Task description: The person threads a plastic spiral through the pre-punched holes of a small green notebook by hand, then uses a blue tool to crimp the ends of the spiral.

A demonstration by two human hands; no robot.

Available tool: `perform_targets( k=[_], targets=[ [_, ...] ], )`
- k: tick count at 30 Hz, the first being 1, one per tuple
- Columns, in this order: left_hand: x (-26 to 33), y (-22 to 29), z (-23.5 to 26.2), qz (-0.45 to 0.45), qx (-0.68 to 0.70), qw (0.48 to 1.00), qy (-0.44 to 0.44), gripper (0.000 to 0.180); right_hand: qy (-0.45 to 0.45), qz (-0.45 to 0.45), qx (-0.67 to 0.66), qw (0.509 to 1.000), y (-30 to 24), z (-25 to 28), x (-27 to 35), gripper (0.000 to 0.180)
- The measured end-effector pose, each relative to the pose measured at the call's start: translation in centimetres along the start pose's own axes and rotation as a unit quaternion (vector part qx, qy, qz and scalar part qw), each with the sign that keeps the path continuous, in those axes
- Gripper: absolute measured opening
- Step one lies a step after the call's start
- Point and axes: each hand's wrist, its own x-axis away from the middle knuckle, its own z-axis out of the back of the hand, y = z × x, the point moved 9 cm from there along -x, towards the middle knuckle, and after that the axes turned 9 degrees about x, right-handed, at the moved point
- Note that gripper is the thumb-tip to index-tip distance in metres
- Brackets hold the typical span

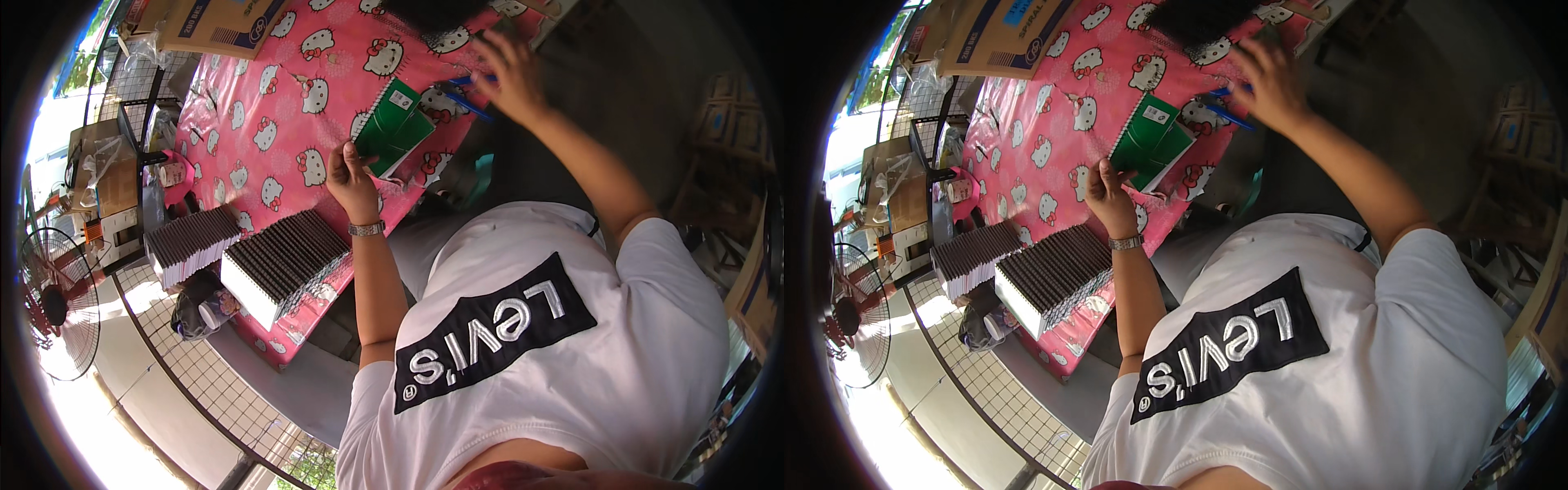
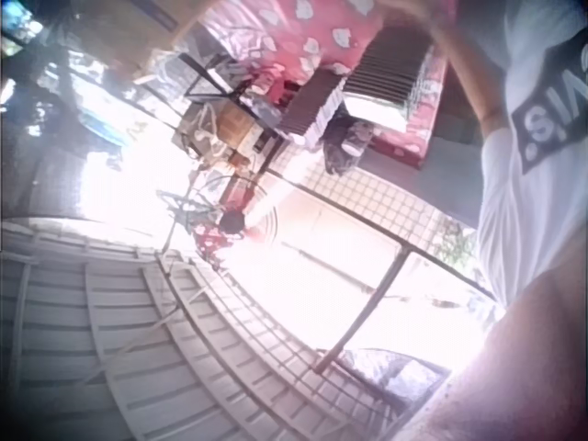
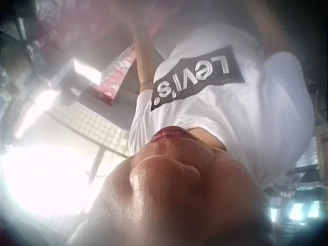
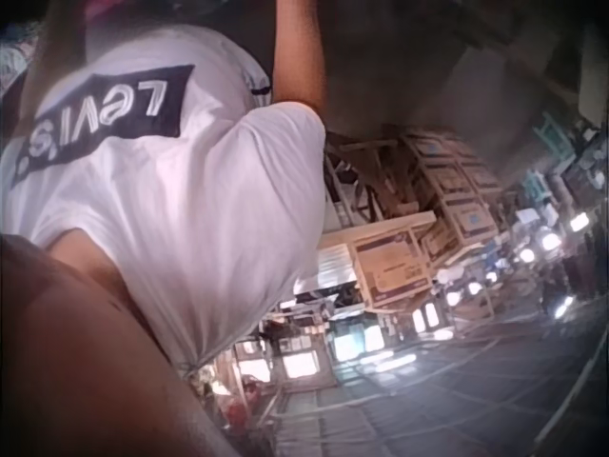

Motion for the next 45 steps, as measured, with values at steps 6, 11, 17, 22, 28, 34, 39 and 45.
perform_targets(
  k=[6, 11, 17, 22, 28, 34, 39, 45],
  targets=[
    [0.1, 2.1, -2.0, -0.098, -0.027, 0.994, -0.031, 0.022, -0.114, 0.057, -0.029, 0.991, -3.9, -2.9, 3.5, 0.061],
    [-0.1, -0.6, 0.2, -0.007, -0.05, 0.998, -0.027, 0.021, 0.011, 0.015, -0.274, 0.962, -6.4, 2.1, 2.1, 0.058],
    [0.5, 0.4, -1.0, -0.051, -0.016, 0.998, -0.038, 0.016, -0.063, 0.156, -0.341, 0.925, -15.5, 4.3, 2.5, 0.057],
    [0.5, -0.4, 0.0, -0.042, -0.058, 0.997, -0.037, 0.02, -0.055, 0.2, -0.255, 0.944, -17.5, 4.3, 2.2, 0.057],
    [0.8, -0.5, 0.5, -0.056, -0.068, 0.996, 0.003, 0.019, -0.291, 0.033, -0.464, 0.836, -17.0, 0.6, 3.0, 0.053],
    [2.3, 8.0, 1.1, -0.162, -0.191, 0.966, 0.066, 0.016, -0.236, 0.058, -0.517, 0.821, -13.9, 1.2, 1.9, 0.045],
    [8.2, 25.4, 8.2, -0.287, -0.273, 0.859, 0.323, 0.019, -0.083, 0.039, -0.215, 0.972, -3.6, -3.4, 0.8, 0.056],
    [14.4, 25.7, 18.5, -0.184, -0.224, 0.846, 0.447, 0.014, -0.036, 0.088, -0.18, 0.979, -4.6, -4.4, -6.2, 0.034]
  ],
)
